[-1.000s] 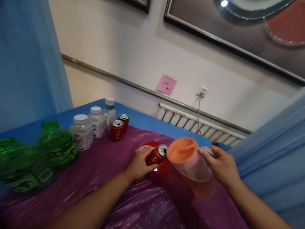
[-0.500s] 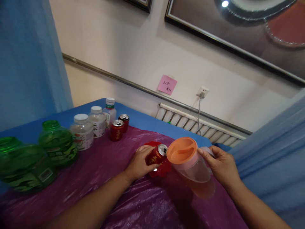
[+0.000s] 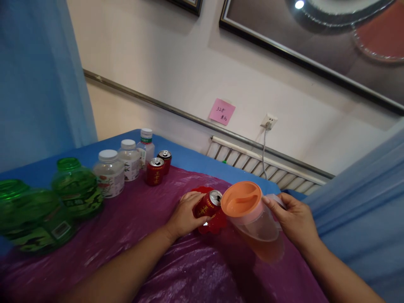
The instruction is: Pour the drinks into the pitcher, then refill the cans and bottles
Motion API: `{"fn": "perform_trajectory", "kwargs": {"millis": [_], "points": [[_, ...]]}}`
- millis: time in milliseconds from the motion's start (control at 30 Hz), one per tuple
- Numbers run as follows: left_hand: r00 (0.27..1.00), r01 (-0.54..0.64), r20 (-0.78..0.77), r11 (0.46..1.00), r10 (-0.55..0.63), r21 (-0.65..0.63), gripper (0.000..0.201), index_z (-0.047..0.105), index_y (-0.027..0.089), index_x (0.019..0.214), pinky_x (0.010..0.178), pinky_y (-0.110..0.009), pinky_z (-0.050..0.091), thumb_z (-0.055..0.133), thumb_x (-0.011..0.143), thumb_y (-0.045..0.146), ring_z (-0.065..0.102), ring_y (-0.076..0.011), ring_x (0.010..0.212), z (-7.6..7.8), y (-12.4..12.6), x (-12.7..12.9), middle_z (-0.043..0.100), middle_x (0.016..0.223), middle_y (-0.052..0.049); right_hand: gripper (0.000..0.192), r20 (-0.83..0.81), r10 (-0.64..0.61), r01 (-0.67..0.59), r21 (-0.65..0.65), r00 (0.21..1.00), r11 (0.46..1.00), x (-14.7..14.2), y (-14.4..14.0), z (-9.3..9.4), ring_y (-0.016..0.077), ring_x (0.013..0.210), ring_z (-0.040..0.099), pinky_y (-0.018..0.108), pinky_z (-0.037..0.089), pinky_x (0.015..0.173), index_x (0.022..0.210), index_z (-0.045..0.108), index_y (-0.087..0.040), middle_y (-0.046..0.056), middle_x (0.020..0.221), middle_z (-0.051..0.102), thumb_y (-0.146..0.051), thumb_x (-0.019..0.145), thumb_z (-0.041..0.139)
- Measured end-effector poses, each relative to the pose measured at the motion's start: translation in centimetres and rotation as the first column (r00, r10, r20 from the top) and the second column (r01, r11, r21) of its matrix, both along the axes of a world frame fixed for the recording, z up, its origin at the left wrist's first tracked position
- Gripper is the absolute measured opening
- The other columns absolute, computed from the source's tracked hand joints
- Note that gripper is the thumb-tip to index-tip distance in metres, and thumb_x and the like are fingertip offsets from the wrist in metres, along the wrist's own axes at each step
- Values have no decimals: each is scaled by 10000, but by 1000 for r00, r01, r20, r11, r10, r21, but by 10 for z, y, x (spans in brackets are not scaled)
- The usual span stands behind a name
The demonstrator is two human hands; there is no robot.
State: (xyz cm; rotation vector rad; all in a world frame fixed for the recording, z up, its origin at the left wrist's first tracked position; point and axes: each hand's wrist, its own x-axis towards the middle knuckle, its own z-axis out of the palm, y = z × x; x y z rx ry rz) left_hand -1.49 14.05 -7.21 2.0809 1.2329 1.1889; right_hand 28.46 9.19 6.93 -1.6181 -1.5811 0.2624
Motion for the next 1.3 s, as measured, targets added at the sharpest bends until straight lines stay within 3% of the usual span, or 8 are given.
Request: {"fn": "perform_trajectory", "kwargs": {"millis": [700,1300], "points": [[1000,-7,1,1000,7,5,679,662,276,1268,1105,-523,405,885,637,390,582,-354,1237,-2,1,1,702,1281,-77,437,-113,-10,-1,-94,994,996,1,3,-3,145,534,536,246,420,467,668,682,-189,-9,595,593,-615,729,760],[1000,-5,2,1000,5,4,667,666,261,1251,1112,-501,398,899,634,362,584,-335,1234,0,0,1,700,1286,-77,439,-47,-14,12,-51,999,999,1,2,-2,145,527,531,238,412,447,647,661,-194,2,591,602,-610,759,744]]}}
